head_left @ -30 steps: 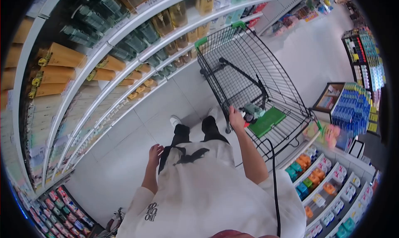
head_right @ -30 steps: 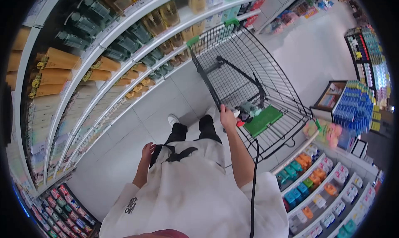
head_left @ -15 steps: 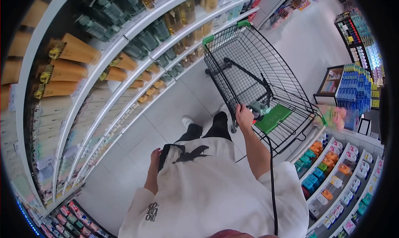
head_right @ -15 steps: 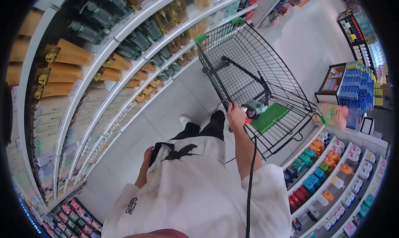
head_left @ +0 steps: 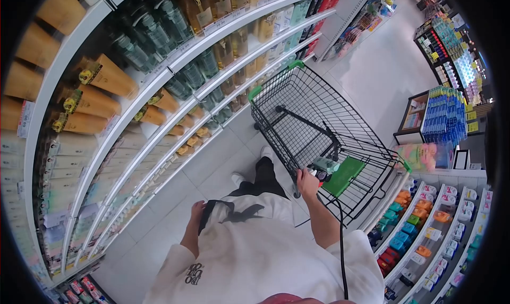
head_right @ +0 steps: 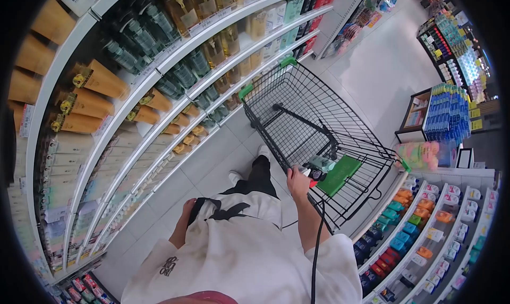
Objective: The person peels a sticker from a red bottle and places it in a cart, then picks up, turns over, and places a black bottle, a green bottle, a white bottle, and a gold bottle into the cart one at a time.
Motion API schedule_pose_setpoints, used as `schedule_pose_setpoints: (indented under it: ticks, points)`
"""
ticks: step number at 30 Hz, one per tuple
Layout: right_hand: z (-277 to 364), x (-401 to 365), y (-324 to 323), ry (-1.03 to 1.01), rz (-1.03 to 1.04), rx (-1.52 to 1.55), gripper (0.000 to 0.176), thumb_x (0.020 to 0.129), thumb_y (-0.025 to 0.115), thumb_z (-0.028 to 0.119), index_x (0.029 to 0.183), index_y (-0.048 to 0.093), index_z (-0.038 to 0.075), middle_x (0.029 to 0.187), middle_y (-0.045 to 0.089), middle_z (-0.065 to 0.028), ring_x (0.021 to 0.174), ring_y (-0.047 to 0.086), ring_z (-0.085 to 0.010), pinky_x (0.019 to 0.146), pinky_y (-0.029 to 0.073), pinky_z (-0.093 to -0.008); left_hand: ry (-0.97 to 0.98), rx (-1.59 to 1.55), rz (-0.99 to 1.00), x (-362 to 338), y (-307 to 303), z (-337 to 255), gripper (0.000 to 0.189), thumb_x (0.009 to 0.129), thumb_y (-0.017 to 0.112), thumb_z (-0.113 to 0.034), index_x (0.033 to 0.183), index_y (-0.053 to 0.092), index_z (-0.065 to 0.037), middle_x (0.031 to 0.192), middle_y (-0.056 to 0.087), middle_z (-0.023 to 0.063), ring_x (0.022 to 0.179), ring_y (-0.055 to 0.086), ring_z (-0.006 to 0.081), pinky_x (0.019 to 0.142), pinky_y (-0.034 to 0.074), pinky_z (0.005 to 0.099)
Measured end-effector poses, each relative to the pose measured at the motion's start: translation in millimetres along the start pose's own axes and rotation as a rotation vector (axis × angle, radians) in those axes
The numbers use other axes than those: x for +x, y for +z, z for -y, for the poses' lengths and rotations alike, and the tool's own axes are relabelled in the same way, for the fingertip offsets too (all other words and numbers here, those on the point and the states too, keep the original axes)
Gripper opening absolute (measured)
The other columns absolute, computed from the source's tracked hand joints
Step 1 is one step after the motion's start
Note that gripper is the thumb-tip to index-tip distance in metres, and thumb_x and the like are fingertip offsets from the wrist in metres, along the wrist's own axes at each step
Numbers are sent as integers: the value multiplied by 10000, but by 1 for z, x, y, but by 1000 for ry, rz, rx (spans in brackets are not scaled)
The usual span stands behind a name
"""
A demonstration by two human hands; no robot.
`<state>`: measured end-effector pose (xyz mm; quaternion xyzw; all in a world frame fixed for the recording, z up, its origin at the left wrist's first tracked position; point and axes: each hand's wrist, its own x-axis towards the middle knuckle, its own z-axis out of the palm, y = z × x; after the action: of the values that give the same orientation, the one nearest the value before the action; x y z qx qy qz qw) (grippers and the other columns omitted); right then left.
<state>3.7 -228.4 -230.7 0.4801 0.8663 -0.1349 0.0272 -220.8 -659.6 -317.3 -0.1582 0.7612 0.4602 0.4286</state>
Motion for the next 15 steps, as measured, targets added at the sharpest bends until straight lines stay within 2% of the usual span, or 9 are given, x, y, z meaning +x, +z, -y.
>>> schedule_pose_setpoints:
  ticks: [5, 7, 8, 9, 11, 13, 15]
  points:
    - [-9, -11, 8, -10, 70, -1, 345, 931, 469, 376, 866, 585, 58, 727, 645, -206, 675, 635, -400, 607, 486, -491, -49, -153, 14, -1, 7, -6, 462, 884, 575, -300, 1232, 493, -8, 1117, 611, 165, 1008, 602, 255, 854, 486, 376]
    - [-10, -7, 5, -12, 160, 20, 345, 932, 461, 380, 924, 599, 64, 767, 650, -212, 730, 640, -407, 657, 490, -492, -71, -258, 8, -9, 10, -13, 463, 886, 576, -301, 1243, 473, -24, 1130, 602, 156, 1028, 595, 252, 856, 484, 389]
    - [-9, -2, -7, 9, 283, 3, 315, 930, 482, 361, 976, 600, 72, 831, 654, -207, 799, 638, -397, 711, 490, -478, -110, -311, 3, -13, 9, -13, 458, 888, 572, -300, 1244, 461, -35, 1132, 598, 149, 1042, 589, 251, 854, 483, 395]
    - [-9, 10, -15, -4, 283, -7, 315, 930, 482, 361, 976, 600, 72, 831, 654, -207, 799, 638, -397, 711, 490, -478, -149, -364, -3, -16, 10, -11, 452, 889, 569, -300, 1244, 450, -45, 1134, 594, 141, 1057, 582, 250, 852, 481, 400]
    - [-7, 43, -31, 21, -41, 211, 299, 916, 522, 338, 956, 610, 55, 918, 667, -179, 862, 641, -356, 752, 485, -440, -168, -394, -21, -23, 10, -6, 445, 890, 567, -302, 1238, 454, -48, 1128, 596, 137, 1050, 585, 249, 850, 481, 396]
    - [13, 107, -67, -22, -255, 327, 218, 900, 564, 244, 998, 594, 52, 923, 665, -159, 870, 638, -336, 752, 489, -418, -188, -413, -42, -29, 10, 3, 438, 891, 564, -304, 1232, 457, -51, 1123, 599, 132, 1044, 587, 248, 847, 480, 393]
    - [44, 182, -117, -122, -334, 360, 224, 896, 571, 187, 1069, 559, 46, 940, 660, -144, 864, 644, -305, 750, 489, -396, -240, -399, -55, -30, 12, 18, 440, 886, 569, -305, 1235, 458, -60, 1121, 603, 126, 1043, 585, 242, 844, 474, 395]
